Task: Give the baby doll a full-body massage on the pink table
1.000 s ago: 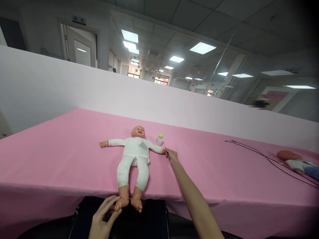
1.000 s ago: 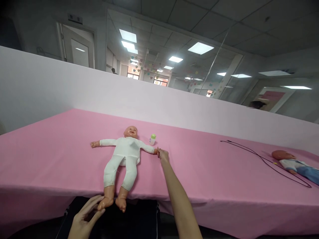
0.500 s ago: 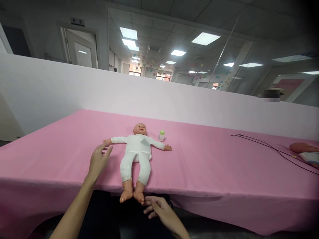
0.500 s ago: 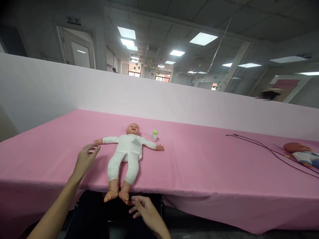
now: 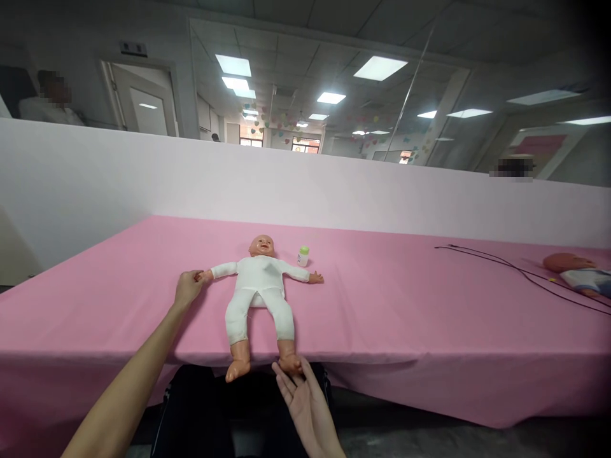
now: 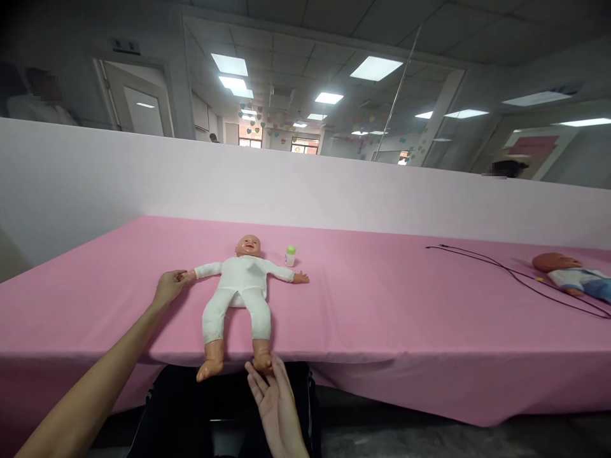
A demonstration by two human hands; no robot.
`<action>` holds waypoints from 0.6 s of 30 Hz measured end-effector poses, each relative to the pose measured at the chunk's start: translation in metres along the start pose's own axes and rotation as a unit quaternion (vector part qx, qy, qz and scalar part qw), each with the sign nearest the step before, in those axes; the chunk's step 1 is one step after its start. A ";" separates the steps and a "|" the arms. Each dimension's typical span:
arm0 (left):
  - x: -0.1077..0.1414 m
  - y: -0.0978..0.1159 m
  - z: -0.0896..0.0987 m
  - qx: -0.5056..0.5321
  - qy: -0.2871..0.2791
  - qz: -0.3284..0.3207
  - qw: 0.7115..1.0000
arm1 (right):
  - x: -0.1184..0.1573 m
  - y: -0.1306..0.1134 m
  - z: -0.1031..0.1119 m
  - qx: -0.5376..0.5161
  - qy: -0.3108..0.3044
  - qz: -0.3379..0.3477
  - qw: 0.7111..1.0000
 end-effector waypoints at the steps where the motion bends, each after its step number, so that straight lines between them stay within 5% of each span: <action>1: -0.001 0.001 -0.002 0.063 0.001 0.022 0.998 | 0.000 -0.007 -0.001 0.017 0.007 0.047 0.999; 5: -0.011 0.009 -0.011 0.275 0.057 0.097 0.955 | -0.004 -0.039 -0.026 0.124 0.005 0.203 0.971; 9: -0.024 0.034 -0.027 0.334 0.135 0.096 0.928 | -0.020 -0.071 -0.081 0.186 -0.081 0.280 0.938; 13: -0.027 0.077 -0.049 0.304 0.180 0.007 0.936 | -0.060 -0.083 -0.141 0.259 -0.171 0.247 0.918; 18: -0.012 0.117 -0.090 0.191 0.101 -0.091 0.972 | -0.136 -0.067 -0.177 0.288 -0.156 0.200 0.923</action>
Point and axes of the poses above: each hand's wrist, its own x-axis away from the middle knuckle, its own z-axis out of the back of the hand, y = z × x, the point moved 6 cm from there along -x, towards the middle knuckle, and after that the axes turned 8 degrees about -x, right-handed, at the moved point
